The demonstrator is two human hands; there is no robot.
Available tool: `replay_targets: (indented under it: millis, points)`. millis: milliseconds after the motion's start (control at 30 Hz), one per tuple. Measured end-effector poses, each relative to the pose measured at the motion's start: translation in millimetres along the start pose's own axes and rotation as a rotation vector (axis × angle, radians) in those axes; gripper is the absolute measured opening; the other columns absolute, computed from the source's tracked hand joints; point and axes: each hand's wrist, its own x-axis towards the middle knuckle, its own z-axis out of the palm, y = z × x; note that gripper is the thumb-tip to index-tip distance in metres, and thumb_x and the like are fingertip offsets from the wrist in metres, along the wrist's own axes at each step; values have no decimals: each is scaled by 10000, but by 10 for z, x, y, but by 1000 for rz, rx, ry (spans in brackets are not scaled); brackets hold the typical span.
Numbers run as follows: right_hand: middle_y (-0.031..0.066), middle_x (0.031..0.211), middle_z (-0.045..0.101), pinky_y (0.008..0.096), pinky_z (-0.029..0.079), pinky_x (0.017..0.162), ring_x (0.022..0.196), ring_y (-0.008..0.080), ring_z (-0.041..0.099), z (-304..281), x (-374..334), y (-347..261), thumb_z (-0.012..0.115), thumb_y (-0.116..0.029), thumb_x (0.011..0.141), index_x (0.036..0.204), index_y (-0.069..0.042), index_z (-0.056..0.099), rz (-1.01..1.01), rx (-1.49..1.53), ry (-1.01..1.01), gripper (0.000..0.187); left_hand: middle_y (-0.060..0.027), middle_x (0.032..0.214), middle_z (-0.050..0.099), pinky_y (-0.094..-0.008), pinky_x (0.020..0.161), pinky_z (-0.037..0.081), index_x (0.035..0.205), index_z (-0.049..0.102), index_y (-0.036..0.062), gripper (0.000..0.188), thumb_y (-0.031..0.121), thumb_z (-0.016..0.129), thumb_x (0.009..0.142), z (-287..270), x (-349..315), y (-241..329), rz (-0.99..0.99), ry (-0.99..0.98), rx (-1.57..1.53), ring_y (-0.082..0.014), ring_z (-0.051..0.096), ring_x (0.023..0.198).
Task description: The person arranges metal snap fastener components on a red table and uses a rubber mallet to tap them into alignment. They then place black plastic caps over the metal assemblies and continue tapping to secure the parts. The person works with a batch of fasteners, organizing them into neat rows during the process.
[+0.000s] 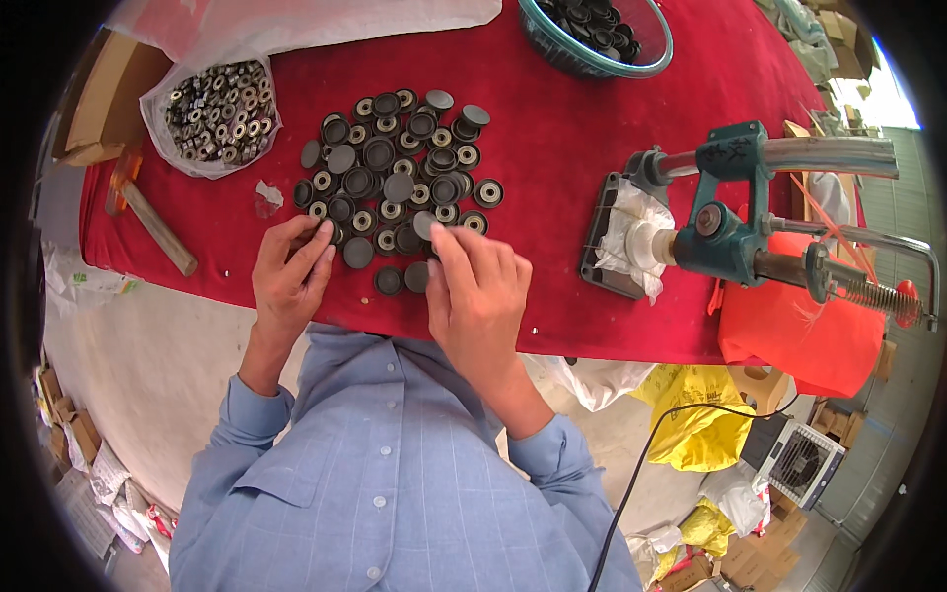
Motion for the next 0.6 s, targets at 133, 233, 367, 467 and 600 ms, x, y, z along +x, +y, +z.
replay_targets:
  millis: [133, 233, 367, 467, 600]
  points:
    - [46, 1152, 702, 417, 440, 908, 1024, 236, 647, 111, 186, 40, 818, -134, 908, 1257, -110, 749, -10, -29, -72, 357, -131, 1234, 709, -370, 805, 618, 1250, 803, 32, 398, -78, 831, 869, -27, 7, 6, 67, -33, 39, -292, 716, 1016]
    - [42, 1159, 706, 419, 444, 909, 1017, 226, 651, 155, 215, 76, 821, -141, 908, 1222, -115, 765, -32, -56, -123, 319, -109, 1229, 717, -414, 825, 599, 1263, 797, 74, 459, -45, 827, 821, -14, 15, -6, 138, -49, 85, -318, 694, 1022]
    - [37, 1156, 712, 418, 456, 889, 978, 220, 666, 211, 209, 112, 819, -140, 911, 1185, -111, 773, -72, -53, -103, 280, -102, 1230, 724, -401, 772, 582, 1258, 795, 64, 460, -34, 798, 808, -29, -28, 16, 162, -76, 174, -306, 696, 1019]
    - [40, 1144, 728, 407, 473, 858, 944, 224, 687, 257, 216, 139, 812, -121, 913, 1165, -96, 770, -107, -48, -66, 256, -120, 1222, 726, -398, 759, 587, 1244, 789, 33, 453, -37, 800, 797, -75, 16, 39, 202, -122, 215, -315, 699, 1012]
    - [51, 1123, 760, 395, 504, 831, 929, 237, 715, 234, 258, 235, 806, -73, 909, 1143, -76, 764, -69, 64, -5, 237, -147, 1190, 725, -410, 768, 610, 1212, 784, -2, 428, -55, 813, 788, -145, 136, 60, 246, -199, 225, -338, 703, 988]
